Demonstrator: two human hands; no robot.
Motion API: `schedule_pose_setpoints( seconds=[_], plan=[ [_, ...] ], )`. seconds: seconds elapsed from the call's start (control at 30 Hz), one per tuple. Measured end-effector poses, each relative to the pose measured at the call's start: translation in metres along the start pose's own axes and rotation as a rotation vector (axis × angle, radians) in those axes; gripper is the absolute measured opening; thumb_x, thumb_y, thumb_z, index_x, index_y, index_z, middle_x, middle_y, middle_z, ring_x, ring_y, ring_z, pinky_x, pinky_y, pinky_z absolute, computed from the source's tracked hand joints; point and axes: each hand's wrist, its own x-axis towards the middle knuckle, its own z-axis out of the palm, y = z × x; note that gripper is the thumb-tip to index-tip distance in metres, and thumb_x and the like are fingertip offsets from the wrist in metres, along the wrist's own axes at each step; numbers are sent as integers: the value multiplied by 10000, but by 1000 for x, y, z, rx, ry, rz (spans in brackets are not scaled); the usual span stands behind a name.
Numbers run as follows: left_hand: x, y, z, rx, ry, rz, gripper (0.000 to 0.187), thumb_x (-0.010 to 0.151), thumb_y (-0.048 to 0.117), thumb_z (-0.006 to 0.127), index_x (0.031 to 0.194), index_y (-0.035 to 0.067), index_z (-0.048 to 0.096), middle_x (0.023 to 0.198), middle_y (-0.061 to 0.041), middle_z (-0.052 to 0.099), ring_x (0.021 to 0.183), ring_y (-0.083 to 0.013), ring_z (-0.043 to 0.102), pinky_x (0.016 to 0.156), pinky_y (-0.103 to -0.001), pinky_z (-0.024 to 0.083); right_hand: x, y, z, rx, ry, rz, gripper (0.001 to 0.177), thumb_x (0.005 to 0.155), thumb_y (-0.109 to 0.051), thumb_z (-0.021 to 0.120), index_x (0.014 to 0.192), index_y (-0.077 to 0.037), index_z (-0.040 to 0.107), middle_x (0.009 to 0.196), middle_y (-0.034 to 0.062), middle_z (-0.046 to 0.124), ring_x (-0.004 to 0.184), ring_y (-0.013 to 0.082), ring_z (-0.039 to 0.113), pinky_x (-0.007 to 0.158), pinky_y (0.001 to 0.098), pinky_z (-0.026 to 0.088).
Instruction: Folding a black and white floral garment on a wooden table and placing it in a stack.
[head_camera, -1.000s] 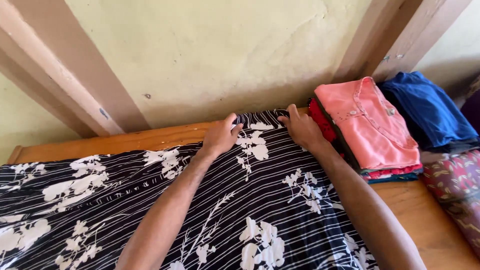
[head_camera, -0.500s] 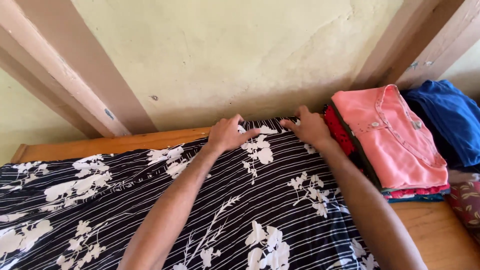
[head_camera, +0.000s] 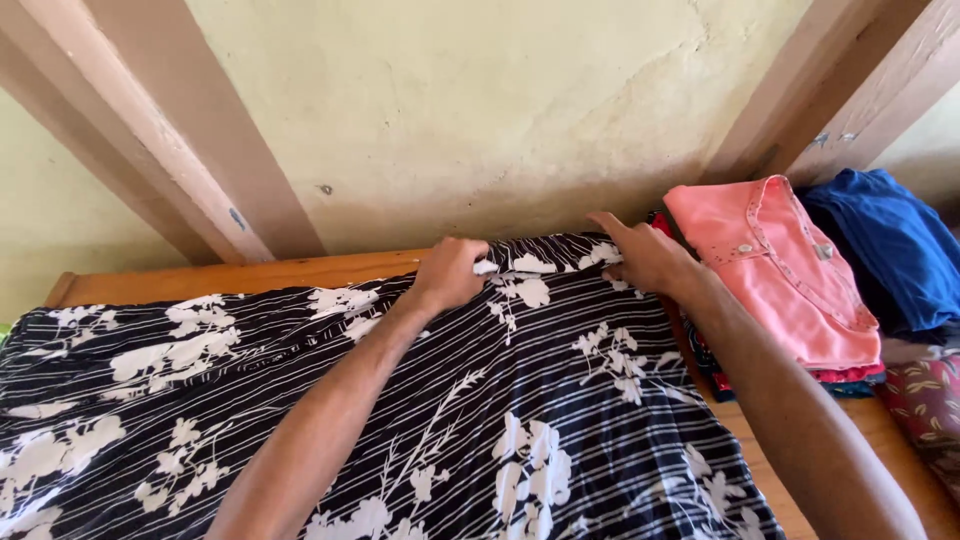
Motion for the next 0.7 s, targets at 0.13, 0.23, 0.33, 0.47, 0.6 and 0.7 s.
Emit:
schedule_pose_setpoints(
  seconds=[0.13,0.23,0.33,0.47,0.6,0.7],
  plan=[
    [-30,-2,10,242,16,141,89,782,53,719,858,46,674,828,-134,713,798,-353,712,666,-494,548,-25,-10,9,-200,44,120,812,839,-215,770,1525,-178,338,1048,224,724,1000,457,686,842,543,528],
    [-41,-6,16,359,142,477,83,868,26,658,934,70,637,859,-105,700,826,-305,729,700,-465,566,-25,16,32,-379,-56,134,841,838,-140,705,1588,-245,340,1088,198,742,1016,425,708,856,526,552],
    [-34,12,-2,259,-73,218,114,878,134,635,985,96,651,861,-96,709,793,-301,727,668,-455,571,-18,31,28,-17,133,-195,644,780,-235,792,1348,-97,524,1124,247,722,1008,456,686,859,519,546],
    [-12,25,-30,69,-133,-50,443,759,487,771,913,79,691,893,-152,726,866,-379,697,735,-532,547,-1,-6,-10,95,-164,116,662,780,-477,775,1313,-132,585,1126,204,742,1002,394,734,855,498,590],
    [15,15,-27,-35,-304,-560,727,917,748,544,903,48,738,886,-167,772,884,-324,759,843,-508,570,48,23,17,-109,148,268,716,1002,-683,545,1108,-11,768,1113,246,774,1072,440,709,924,524,557],
    [35,-24,2,-30,-165,-515,694,897,731,552,966,81,787,953,-176,766,909,-346,746,859,-502,578,80,6,27,-148,97,403,743,977,-746,500,1129,-78,789,1160,254,735,1095,452,685,923,547,539]
  ],
)
